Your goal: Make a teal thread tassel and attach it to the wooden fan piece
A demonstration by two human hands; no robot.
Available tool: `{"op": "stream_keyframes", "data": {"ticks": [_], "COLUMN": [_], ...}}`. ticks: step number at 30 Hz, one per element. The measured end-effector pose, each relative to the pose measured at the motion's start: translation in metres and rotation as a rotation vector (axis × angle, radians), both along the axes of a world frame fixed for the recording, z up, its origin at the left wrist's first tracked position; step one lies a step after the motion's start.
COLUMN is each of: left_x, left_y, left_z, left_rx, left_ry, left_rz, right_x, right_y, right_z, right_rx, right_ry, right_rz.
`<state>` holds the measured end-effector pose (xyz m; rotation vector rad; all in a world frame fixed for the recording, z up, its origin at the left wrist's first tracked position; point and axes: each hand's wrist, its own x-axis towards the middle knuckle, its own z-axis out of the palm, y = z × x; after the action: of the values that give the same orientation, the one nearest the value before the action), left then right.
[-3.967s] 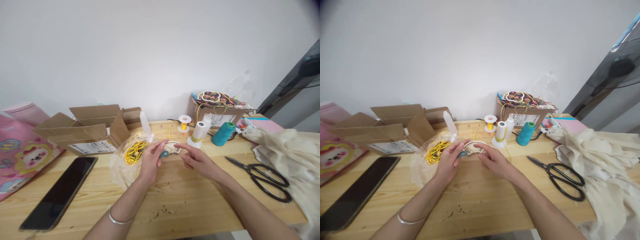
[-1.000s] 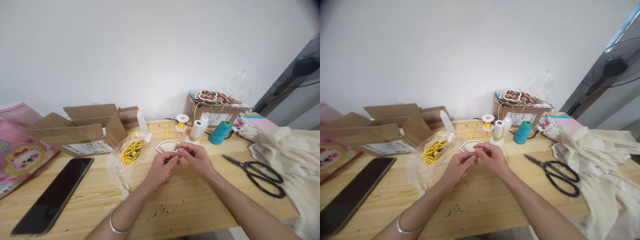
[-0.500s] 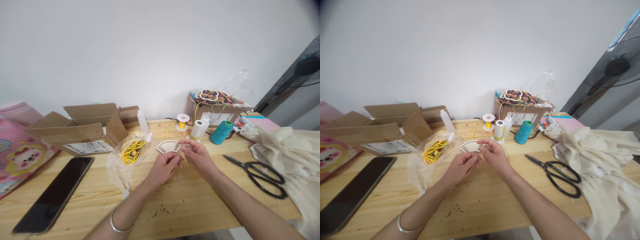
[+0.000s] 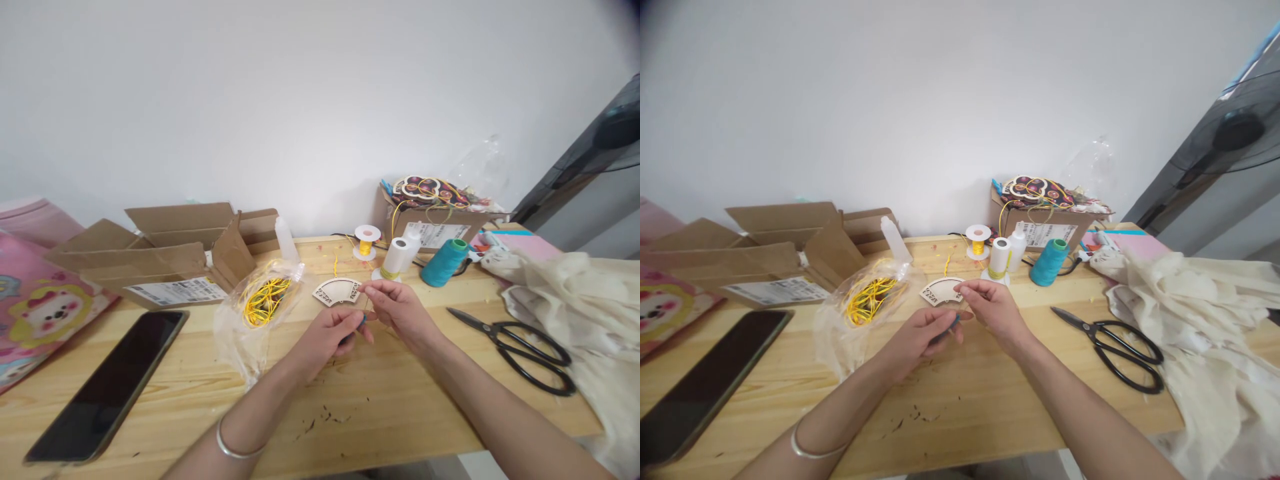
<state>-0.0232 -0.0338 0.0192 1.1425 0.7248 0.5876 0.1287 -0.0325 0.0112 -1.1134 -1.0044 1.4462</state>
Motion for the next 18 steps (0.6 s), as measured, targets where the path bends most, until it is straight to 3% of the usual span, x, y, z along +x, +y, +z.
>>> {"op": "stream_keyframes", "data": {"ticks": [10, 18], "left_x": [-0.004, -0.007], "left_y": [0.004, 0.011], "left_z": [-0.01, -0.012], "left_rx": [-0.234, -0.283], "left_ry": [-0.085, -0.137], "left_rz": [-0.063, 0.235], "right_x": [0.0, 0.013], "right_y": [0.0, 0.009], "right_z": [-0.001, -0.002], "right_rx": [0.051, 0.165], "right_ry": [-0.08, -0.545], "right_rz": [0.058, -0.002]}}
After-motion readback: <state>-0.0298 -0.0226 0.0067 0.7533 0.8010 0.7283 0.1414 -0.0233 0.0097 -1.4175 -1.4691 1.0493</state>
